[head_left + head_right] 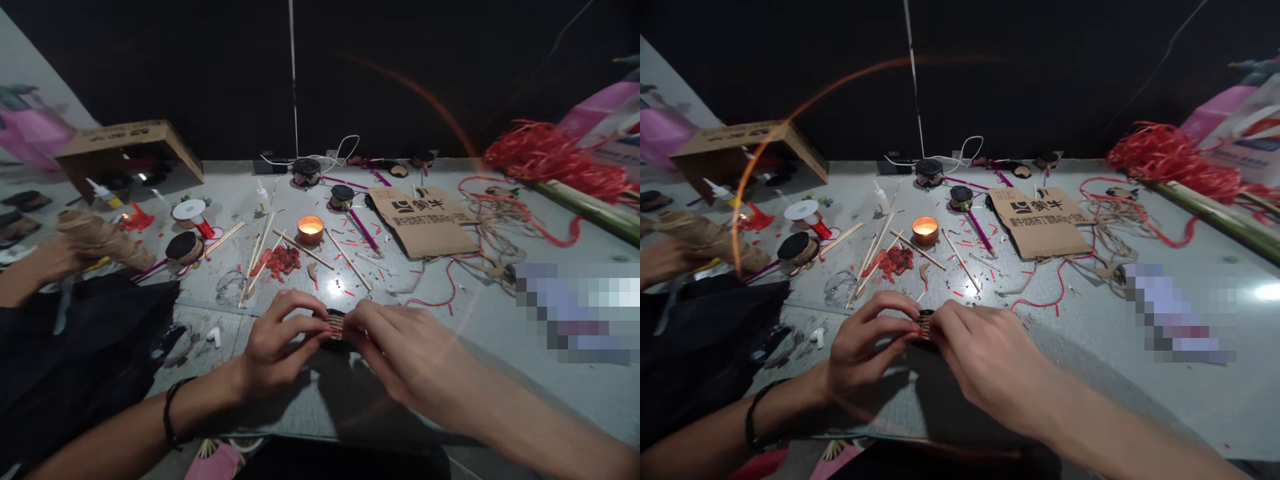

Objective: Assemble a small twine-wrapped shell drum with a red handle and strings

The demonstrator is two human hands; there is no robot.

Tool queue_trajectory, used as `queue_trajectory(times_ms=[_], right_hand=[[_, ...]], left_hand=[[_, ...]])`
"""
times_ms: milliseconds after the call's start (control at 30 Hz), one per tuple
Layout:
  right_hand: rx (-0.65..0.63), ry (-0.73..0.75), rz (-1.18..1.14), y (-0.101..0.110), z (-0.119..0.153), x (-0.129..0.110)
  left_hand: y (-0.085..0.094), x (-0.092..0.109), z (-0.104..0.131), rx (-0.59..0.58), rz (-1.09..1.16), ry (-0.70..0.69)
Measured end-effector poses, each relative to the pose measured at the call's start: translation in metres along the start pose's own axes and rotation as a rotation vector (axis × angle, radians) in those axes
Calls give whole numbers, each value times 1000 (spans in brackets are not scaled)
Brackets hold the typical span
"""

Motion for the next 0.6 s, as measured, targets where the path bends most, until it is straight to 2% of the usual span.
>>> queue_trajectory(times_ms=[167, 300, 467, 600], right_hand=[[18, -27, 7, 0, 4, 0], [55, -93, -33, 8, 17, 9], [52, -231, -96, 33, 51, 23], [75, -317, -79, 55, 71, 30]], left_hand=[[1, 4, 0, -10, -7, 11], [9, -4, -1, 106, -2, 112], [17, -19, -6, 277, 13, 311], [13, -22, -8, 239, -2, 305]])
Point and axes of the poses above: each hand's wrist, its own z-axis away from the middle knuckle, its own y-axis out of the back of the hand, x = y × z, the point moved 4 cm from there along -z, towards the middle knuckle, and after that the axes turned 15 degrees about x, right-handed, at the moved point
